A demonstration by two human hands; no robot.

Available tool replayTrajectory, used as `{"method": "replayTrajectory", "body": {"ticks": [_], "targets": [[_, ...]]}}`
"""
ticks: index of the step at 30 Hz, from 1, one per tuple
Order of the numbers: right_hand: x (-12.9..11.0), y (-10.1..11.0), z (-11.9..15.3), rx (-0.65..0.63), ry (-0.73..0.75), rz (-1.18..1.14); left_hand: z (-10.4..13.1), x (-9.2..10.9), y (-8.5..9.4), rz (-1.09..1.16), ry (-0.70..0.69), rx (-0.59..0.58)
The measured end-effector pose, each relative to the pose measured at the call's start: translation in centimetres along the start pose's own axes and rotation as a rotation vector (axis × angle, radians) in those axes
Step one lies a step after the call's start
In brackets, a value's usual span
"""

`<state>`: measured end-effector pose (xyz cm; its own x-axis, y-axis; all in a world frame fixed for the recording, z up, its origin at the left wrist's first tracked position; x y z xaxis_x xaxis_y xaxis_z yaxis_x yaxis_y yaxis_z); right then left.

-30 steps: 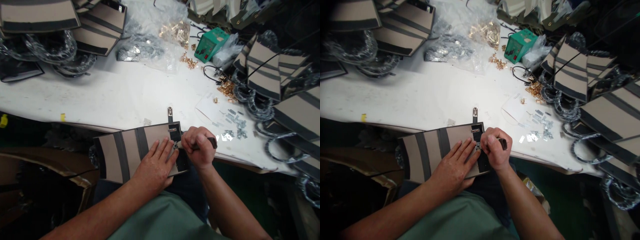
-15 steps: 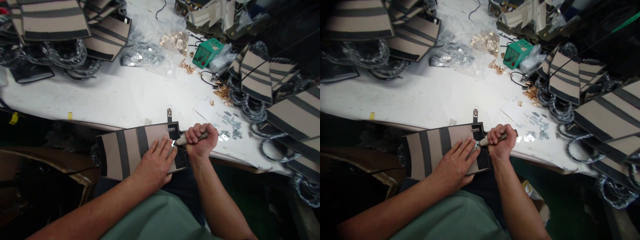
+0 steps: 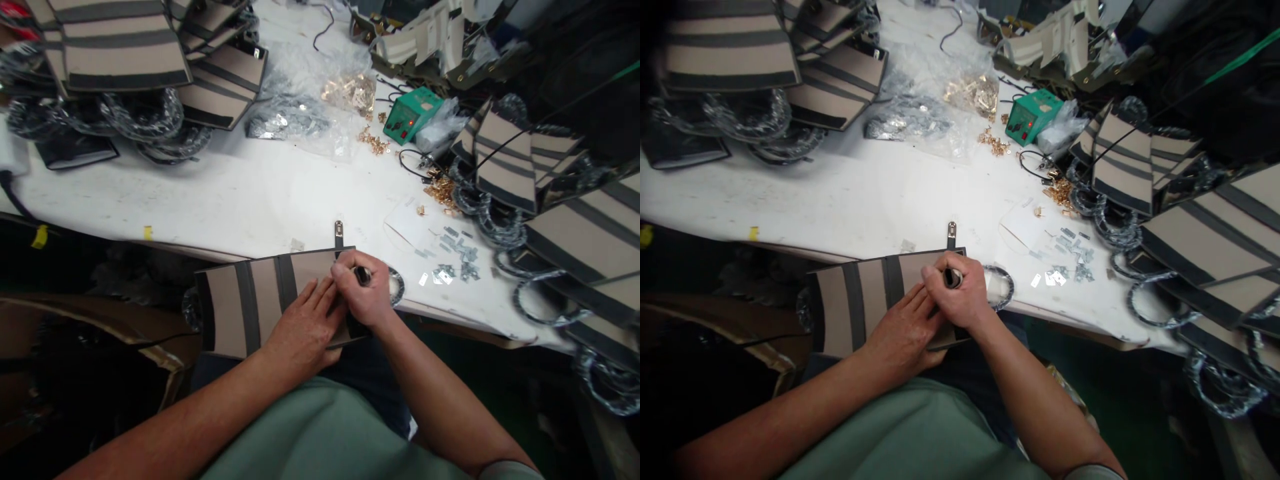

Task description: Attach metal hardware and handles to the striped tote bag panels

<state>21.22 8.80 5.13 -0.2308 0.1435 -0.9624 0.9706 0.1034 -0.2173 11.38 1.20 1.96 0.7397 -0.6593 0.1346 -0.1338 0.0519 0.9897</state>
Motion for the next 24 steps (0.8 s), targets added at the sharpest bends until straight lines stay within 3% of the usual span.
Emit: {"method": "replayTrajectory", "body": {"ticks": [2,5,8,15,19,21,24], "targets": [[0.3,0.3,0.0,0.021,-0.029,-0.055,0.6,-0.1,0.2,0.022,0.021,0.047],[0.8,1.4,-0.2,0.122,-0.051,-0.331,1.3,-0.2,0.2,0.031,0.029,0.103],[0.0,1.1,-0.1,0.082,0.012,-0.372,1.6,-0.2,0.2,0.035,0.030,0.093],[-2.5,-4.8,1.6,-0.343,0.191,0.238,1.8,-0.5,0.0,0.124,0.066,0.118],[-1.9,-5.8,2.0,-0.458,0.233,0.376,1.8,-0.5,0.0,0.177,0.086,0.138],[-1.5,-4.9,1.7,-0.415,0.204,0.353,1.9,-0.5,0.2,0.160,0.087,0.136],[-1.2,-2.2,0.7,-0.200,0.073,0.103,2.1,-0.4,0.4,0.106,0.066,0.127]]}}
Point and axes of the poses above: each hand's wrist, its own z-axis away from the middle knuckle, its own y-axis out of the back of the hand, x = y × z, the point moved 7 cm from there along -z, towards the middle knuckle, and after that the axes turned 15 degrees about -z, right-handed, at the moved point
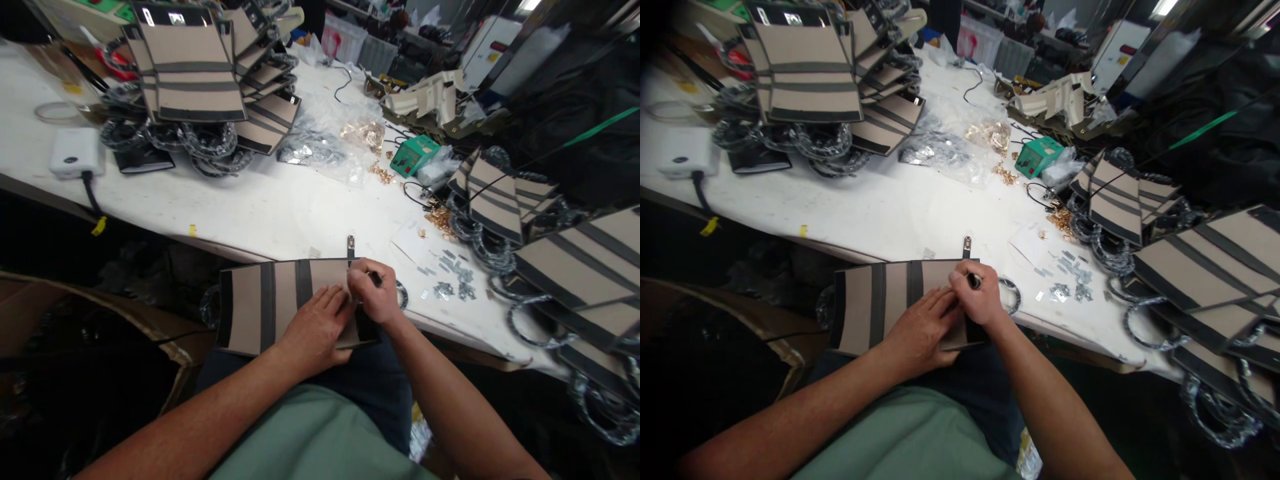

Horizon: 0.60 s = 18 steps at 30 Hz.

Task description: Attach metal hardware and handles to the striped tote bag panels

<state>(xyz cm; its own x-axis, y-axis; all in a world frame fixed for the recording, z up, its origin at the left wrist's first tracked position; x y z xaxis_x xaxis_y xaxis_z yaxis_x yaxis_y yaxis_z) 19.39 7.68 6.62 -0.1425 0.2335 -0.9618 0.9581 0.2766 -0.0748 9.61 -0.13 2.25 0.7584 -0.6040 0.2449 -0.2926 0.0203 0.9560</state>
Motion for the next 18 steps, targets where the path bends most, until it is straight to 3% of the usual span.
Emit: {"method": "replayTrajectory", "body": {"ticks": [3,6,8,14,18], "targets": [[-0.3,2.0,-0.1,0.182,-0.048,-0.318,0.2,0.0,0.0,-0.040,-0.036,-0.010],[-1.9,2.2,0.0,0.209,0.070,-0.458,0.3,0.0,-0.2,-0.055,-0.055,-0.006],[-2.2,1.9,0.3,0.198,0.126,-0.431,0.2,0.0,-0.2,-0.051,-0.054,0.000],[0.1,1.4,0.4,0.168,0.052,-0.337,-0.2,0.1,-0.2,-0.020,-0.044,-0.030],[-0.7,2.2,0.9,0.221,0.089,-0.316,0.2,-0.2,0.5,-0.048,-0.008,-0.021]]}}
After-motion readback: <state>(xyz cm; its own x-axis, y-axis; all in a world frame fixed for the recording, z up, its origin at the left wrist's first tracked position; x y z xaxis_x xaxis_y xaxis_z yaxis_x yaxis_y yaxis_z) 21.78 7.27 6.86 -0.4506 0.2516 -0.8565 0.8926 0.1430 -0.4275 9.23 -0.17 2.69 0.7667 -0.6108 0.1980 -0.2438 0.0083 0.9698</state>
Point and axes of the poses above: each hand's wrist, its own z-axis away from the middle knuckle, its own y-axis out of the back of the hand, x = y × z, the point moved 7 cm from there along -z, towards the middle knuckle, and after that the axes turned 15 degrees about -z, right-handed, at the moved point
